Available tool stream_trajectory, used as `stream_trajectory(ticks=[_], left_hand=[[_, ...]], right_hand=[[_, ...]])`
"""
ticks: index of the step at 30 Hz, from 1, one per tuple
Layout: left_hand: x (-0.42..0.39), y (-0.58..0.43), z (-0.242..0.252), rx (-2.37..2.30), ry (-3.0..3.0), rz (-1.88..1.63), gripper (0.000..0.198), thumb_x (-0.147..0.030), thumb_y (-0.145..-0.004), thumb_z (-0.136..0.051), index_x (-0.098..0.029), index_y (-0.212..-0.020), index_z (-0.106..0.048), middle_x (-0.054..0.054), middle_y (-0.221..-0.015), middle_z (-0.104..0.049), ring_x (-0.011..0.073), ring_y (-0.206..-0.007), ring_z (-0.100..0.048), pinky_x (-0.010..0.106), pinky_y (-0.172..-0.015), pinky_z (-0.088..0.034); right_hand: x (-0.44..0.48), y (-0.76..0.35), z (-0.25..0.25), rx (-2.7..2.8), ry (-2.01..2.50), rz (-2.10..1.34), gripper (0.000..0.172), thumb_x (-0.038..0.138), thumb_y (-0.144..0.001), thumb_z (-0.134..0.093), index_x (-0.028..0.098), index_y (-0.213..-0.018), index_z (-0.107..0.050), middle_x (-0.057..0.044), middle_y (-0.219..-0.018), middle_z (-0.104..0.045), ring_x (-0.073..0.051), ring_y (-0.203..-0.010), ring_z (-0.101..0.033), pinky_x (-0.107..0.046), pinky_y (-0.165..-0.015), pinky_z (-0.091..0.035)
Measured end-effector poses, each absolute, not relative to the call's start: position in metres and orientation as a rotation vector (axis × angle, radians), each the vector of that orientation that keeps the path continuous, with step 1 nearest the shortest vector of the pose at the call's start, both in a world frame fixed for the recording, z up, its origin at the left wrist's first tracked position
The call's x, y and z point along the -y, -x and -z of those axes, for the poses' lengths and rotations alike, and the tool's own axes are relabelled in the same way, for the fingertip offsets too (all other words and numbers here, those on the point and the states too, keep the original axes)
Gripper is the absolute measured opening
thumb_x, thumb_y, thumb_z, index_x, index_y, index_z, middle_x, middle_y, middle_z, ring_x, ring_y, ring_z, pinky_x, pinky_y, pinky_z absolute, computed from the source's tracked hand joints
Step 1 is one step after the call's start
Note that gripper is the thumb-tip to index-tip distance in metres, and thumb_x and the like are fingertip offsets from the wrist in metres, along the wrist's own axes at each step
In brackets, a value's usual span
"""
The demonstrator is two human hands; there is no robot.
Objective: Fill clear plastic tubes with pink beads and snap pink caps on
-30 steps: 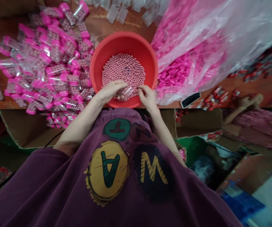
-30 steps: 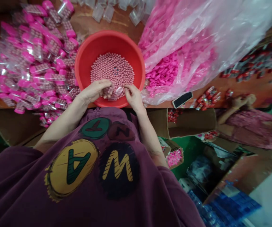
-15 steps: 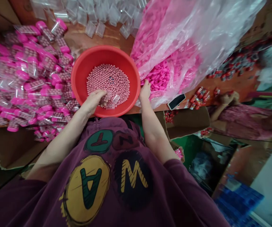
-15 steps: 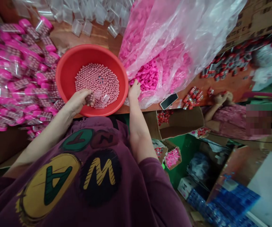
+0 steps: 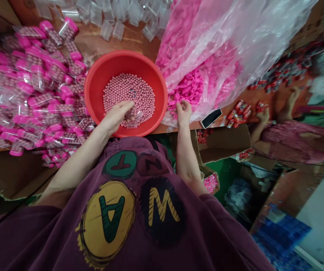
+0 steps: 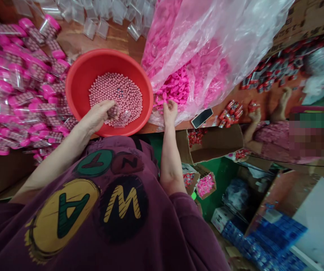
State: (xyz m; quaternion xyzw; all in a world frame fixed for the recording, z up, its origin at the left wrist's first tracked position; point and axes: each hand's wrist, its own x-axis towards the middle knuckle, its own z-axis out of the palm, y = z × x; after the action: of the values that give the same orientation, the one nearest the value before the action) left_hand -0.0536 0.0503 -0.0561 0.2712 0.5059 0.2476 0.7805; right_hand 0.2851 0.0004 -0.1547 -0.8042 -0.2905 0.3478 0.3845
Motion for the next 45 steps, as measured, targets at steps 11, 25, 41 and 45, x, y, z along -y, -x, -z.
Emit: stream_trajectory(ticks=[11, 25, 41, 45], left_hand=[[-0.050, 0.039, 0.059, -0.985, -0.600, -0.783, 0.056, -0.033, -0.080, -0.099, -0.024, -0.128, -0.072, -0.002, -0.092, -0.072, 0.0104, -0.078, -0.068, 0.025, -0.076, -0.057], [-0.052, 0.052, 0.061, -1.044, -0.622, -0.835, 0.038, -0.034, -0.081, -0.098, -0.021, -0.108, -0.075, -0.003, -0.089, -0.066, 0.0096, -0.080, -0.061, 0.024, -0.078, -0.052], [-0.053, 0.056, 0.037, -0.941, -0.652, -0.597, 0.006, -0.016, -0.106, -0.059, -0.020, -0.102, -0.057, -0.002, -0.088, -0.063, 0.0098, -0.073, -0.062, 0.024, -0.073, -0.051], [-0.052, 0.057, 0.041, -0.909, -0.759, -0.595, 0.004, -0.020, -0.108, -0.065, -0.019, -0.105, -0.062, -0.003, -0.085, -0.062, 0.0087, -0.070, -0.059, 0.022, -0.069, -0.050]], right_hand=[[-0.002, -0.158, 0.057, 1.192, 1.525, -1.313, 0.048, 0.070, -0.101, -0.071, 0.035, -0.134, -0.075, -0.002, -0.109, -0.080, -0.019, -0.086, -0.073, -0.048, -0.092, -0.070], [-0.012, -0.127, 0.028, 1.728, 1.478, -0.942, 0.035, 0.053, -0.112, -0.057, 0.030, -0.134, -0.072, -0.008, -0.127, -0.074, -0.026, -0.122, -0.070, -0.053, -0.113, -0.061], [-0.028, -0.132, 0.019, 1.593, 1.516, -0.963, 0.037, 0.060, -0.109, -0.066, 0.029, -0.120, -0.081, -0.005, -0.117, -0.082, -0.022, -0.111, -0.076, -0.046, -0.104, -0.064], [-0.029, -0.132, 0.017, 1.696, 1.522, -0.913, 0.031, 0.052, -0.111, -0.063, 0.028, -0.117, -0.081, -0.005, -0.112, -0.082, -0.021, -0.106, -0.076, -0.044, -0.099, -0.064]])
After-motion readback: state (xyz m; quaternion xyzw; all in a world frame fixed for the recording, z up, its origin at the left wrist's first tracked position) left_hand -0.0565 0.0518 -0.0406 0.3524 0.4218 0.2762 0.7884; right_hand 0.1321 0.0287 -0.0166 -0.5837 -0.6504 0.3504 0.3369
